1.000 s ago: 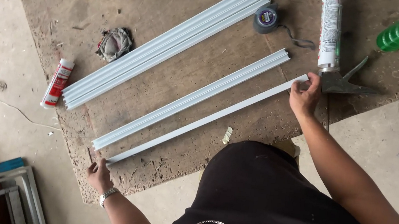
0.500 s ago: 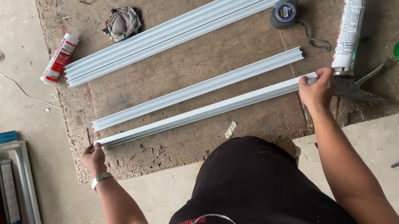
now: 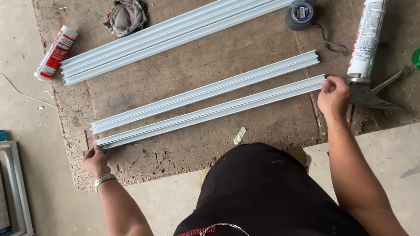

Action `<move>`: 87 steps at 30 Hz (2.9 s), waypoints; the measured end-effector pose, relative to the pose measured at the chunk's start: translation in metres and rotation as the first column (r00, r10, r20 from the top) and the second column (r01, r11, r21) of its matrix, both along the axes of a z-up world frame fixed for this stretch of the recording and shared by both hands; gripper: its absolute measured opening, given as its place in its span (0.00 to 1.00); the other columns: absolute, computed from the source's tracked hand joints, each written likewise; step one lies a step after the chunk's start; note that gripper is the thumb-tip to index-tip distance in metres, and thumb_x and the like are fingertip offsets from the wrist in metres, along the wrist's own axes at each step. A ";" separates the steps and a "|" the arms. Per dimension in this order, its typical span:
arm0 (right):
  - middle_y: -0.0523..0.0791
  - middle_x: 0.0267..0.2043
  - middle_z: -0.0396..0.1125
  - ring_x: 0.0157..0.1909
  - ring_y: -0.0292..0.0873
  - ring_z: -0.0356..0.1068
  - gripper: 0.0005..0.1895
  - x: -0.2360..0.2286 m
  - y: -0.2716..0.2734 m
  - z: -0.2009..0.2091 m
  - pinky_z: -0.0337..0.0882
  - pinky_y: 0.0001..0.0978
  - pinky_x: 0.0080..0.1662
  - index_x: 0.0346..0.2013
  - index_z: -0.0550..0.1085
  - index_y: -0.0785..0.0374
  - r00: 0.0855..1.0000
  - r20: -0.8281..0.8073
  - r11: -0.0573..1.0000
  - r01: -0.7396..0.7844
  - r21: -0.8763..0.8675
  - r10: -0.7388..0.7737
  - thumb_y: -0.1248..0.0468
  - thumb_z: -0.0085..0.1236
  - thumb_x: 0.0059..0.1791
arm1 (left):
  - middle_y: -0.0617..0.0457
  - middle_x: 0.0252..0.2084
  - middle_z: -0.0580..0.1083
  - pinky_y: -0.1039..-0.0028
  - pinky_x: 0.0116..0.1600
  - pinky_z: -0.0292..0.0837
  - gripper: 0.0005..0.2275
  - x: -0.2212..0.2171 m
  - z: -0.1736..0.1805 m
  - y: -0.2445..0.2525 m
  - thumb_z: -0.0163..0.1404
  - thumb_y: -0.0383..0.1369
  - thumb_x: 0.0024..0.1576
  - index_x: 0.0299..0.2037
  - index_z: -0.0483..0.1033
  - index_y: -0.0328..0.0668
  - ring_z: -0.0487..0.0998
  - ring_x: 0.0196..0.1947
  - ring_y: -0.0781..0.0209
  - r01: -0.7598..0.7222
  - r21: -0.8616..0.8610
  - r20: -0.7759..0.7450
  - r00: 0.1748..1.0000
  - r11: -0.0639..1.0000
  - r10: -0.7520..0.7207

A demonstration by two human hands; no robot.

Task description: The person applies sealant along the grooves of several white aluminum profiles using a caulking gun, then wipes the surface with a cloth. They handle multiple profiles, aligning them and applying sealant in repeated passes.

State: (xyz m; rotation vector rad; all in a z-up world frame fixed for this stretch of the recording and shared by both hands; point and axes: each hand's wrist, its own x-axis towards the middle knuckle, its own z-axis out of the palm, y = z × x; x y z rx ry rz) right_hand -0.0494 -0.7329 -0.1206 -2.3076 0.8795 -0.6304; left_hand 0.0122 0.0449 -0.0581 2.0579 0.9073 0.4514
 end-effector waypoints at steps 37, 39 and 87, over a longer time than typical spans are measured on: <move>0.46 0.35 0.73 0.26 0.52 0.72 0.15 0.012 -0.032 0.039 0.73 0.48 0.21 0.44 0.84 0.53 0.937 -0.350 0.994 0.027 0.106 0.012 0.65 0.48 0.54 | 0.59 0.30 0.73 0.81 0.28 0.68 0.22 0.006 0.072 0.003 0.36 0.49 0.67 0.48 0.83 0.48 0.71 0.25 0.70 -0.316 -0.517 -0.321 0.933 0.795 0.162; 0.46 0.33 0.73 0.26 0.50 0.71 0.15 0.015 -0.029 0.044 0.71 0.48 0.22 0.44 0.84 0.52 0.923 -0.386 0.992 0.035 0.119 0.014 0.65 0.48 0.55 | 0.60 0.27 0.70 0.84 0.26 0.68 0.22 0.005 0.071 0.002 0.36 0.48 0.67 0.50 0.82 0.45 0.69 0.22 0.72 -0.284 -0.553 -0.289 0.947 0.783 0.140; 0.44 0.61 0.63 0.66 0.49 0.62 0.43 0.053 0.152 0.103 0.58 0.61 0.65 0.68 0.65 0.51 0.265 -0.667 0.336 -0.942 -0.024 0.696 0.46 0.67 0.41 | 0.51 0.60 0.70 0.50 0.67 0.58 0.35 0.026 0.051 -0.203 0.67 0.49 0.46 0.63 0.66 0.53 0.71 0.60 0.52 0.961 0.261 -0.865 0.194 -0.086 -0.463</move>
